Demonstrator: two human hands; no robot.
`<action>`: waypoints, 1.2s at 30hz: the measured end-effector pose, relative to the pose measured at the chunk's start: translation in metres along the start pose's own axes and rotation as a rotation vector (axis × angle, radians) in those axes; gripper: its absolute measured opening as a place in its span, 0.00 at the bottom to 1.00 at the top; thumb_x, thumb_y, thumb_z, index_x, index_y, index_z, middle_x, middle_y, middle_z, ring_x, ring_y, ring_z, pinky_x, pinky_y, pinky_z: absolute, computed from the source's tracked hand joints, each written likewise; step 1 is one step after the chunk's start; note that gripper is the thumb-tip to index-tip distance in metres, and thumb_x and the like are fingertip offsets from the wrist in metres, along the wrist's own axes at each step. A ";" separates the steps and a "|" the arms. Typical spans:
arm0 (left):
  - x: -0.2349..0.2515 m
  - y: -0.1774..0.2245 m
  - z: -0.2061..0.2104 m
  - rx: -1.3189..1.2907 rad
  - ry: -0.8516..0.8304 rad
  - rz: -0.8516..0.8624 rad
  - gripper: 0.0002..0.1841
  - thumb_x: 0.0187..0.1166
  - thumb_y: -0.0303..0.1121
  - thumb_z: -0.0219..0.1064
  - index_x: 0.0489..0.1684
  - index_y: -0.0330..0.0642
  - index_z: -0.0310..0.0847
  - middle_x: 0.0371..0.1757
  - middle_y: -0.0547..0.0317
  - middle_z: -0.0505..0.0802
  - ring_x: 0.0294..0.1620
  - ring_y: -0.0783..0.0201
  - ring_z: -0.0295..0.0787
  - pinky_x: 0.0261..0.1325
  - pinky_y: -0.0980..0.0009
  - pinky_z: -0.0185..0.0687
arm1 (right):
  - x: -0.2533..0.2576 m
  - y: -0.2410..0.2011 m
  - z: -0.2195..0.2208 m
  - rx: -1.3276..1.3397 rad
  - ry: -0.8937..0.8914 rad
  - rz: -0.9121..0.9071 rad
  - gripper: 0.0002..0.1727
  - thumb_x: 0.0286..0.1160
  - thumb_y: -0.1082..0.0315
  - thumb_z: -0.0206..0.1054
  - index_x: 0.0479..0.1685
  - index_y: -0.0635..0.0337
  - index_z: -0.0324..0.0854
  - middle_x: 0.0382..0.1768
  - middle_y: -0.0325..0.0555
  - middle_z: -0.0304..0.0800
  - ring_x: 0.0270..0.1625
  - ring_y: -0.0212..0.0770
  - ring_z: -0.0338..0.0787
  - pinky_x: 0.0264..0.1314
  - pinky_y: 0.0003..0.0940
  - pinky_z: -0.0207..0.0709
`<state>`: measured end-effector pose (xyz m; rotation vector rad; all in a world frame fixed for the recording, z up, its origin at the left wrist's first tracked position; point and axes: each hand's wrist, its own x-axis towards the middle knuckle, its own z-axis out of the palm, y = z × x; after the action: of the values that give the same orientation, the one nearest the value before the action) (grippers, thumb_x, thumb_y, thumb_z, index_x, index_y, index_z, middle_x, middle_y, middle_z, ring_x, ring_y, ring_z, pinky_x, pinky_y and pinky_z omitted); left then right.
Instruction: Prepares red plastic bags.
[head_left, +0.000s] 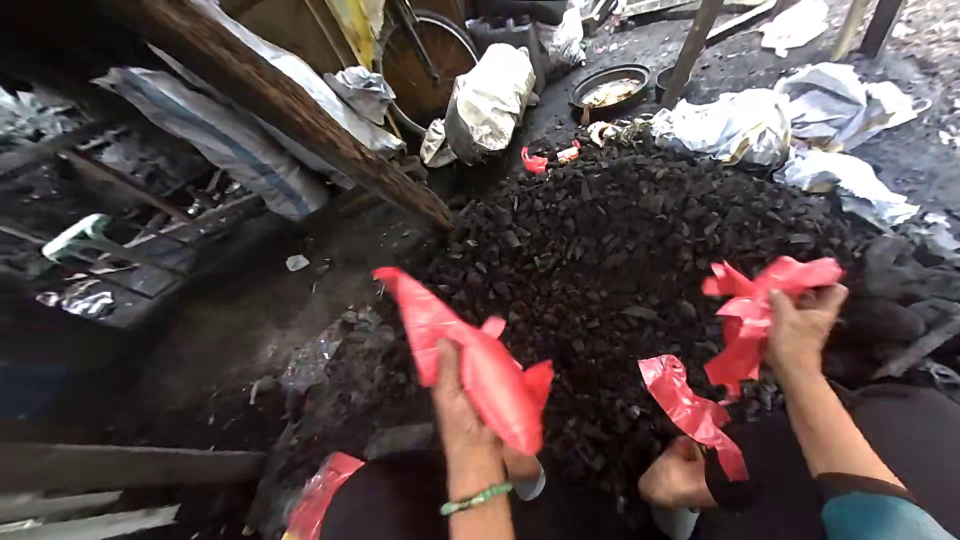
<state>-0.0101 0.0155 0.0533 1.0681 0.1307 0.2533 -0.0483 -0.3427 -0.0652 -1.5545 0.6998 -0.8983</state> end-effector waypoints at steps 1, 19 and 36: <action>-0.007 -0.015 0.009 0.056 -0.007 -0.062 0.14 0.90 0.47 0.56 0.58 0.50 0.79 0.38 0.67 0.94 0.38 0.75 0.93 0.39 0.74 0.93 | -0.010 -0.015 0.012 -0.052 -0.139 -0.072 0.35 0.81 0.75 0.60 0.86 0.71 0.49 0.74 0.65 0.73 0.73 0.49 0.81 0.75 0.46 0.77; -0.052 -0.093 0.034 0.233 -0.287 -0.499 0.11 0.84 0.25 0.62 0.59 0.33 0.79 0.40 0.52 0.92 0.38 0.66 0.92 0.45 0.71 0.90 | -0.107 -0.045 0.066 -0.033 -0.977 -0.099 0.12 0.85 0.66 0.62 0.35 0.63 0.85 0.30 0.36 0.83 0.35 0.24 0.81 0.44 0.24 0.77; -0.018 -0.013 0.006 0.050 -0.073 -0.081 0.16 0.91 0.49 0.53 0.54 0.51 0.82 0.35 0.67 0.95 0.35 0.75 0.94 0.36 0.74 0.93 | -0.040 -0.022 0.030 -0.043 -0.280 -0.141 0.32 0.78 0.77 0.61 0.83 0.69 0.58 0.63 0.59 0.82 0.61 0.40 0.87 0.66 0.41 0.83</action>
<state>-0.0240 -0.0006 0.0444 1.1175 0.1149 0.1390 -0.0453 -0.2897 -0.0522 -1.7431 0.4159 -0.7514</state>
